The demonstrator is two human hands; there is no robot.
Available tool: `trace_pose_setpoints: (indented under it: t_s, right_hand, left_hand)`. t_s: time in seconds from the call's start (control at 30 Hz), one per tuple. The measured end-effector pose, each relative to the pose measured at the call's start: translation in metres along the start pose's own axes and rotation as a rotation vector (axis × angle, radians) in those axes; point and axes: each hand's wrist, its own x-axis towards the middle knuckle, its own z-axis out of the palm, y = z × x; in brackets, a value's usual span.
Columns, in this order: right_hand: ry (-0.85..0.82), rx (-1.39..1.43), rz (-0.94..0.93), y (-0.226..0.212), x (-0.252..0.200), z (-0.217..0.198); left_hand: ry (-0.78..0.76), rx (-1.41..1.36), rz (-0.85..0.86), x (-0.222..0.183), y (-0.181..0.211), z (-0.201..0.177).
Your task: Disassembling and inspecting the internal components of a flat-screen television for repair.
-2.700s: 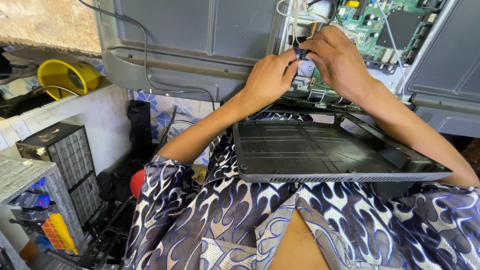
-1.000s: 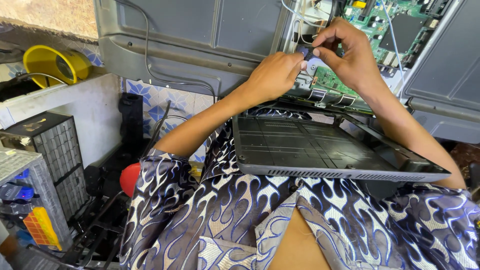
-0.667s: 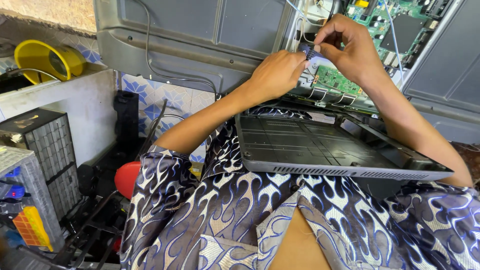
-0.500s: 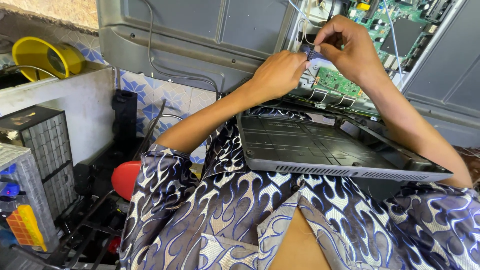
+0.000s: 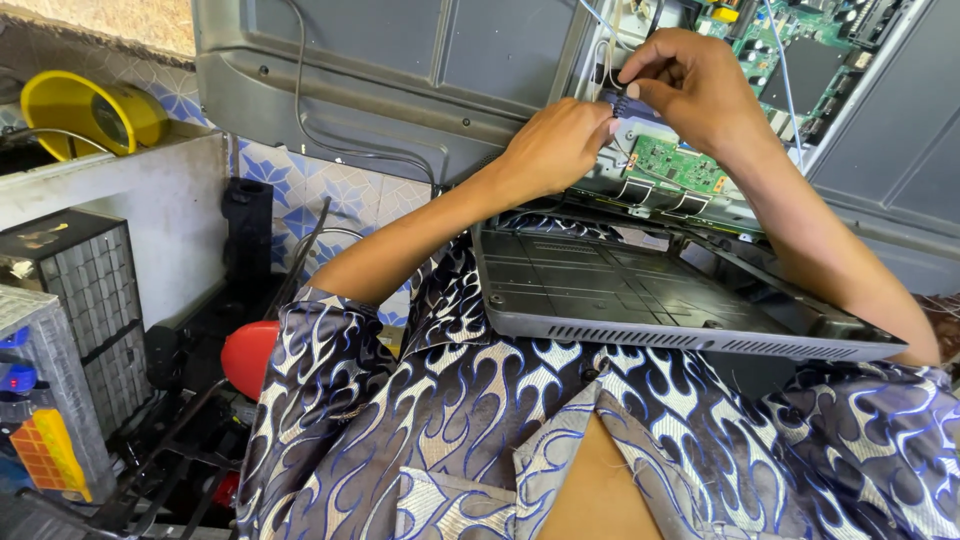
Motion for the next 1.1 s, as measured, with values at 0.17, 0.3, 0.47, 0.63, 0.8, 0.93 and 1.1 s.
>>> trace_pose_setpoints:
  t_s: [0.17, 0.3, 0.47, 0.63, 0.8, 0.93, 1.1]
  right_hand:
    - [0.003, -0.024, 0.010, -0.006, 0.000, 0.000]
    - [0.031, -0.099, -0.076, -0.011, -0.003, 0.002]
    - [0.056, -0.303, -0.150, -0.019, -0.005, 0.000]
    - [-0.011, -0.286, 0.021, -0.042, -0.001, -0.004]
    - [-0.058, -0.333, 0.065, -0.033, 0.004, -0.007]
    - [-0.070, -0.255, 0.001, -0.026, 0.004, -0.008]
    - [-0.038, -0.153, -0.012, -0.021, -0.006, -0.003]
  left_hand:
    - [0.001, 0.008, -0.009, 0.001, -0.002, 0.002]
    - [-0.003, 0.027, -0.023, 0.003, -0.005, 0.004]
    - [0.002, 0.007, -0.014, 0.002, -0.007, 0.005]
    - [-0.025, 0.006, -0.026, 0.004, -0.003, 0.002]
    - [0.039, -0.125, -0.043, 0.004, 0.004, -0.005]
    - [0.118, -0.169, 0.033, 0.005, 0.000, -0.003]
    - [0.151, -0.156, 0.076, 0.008, -0.008, 0.005]
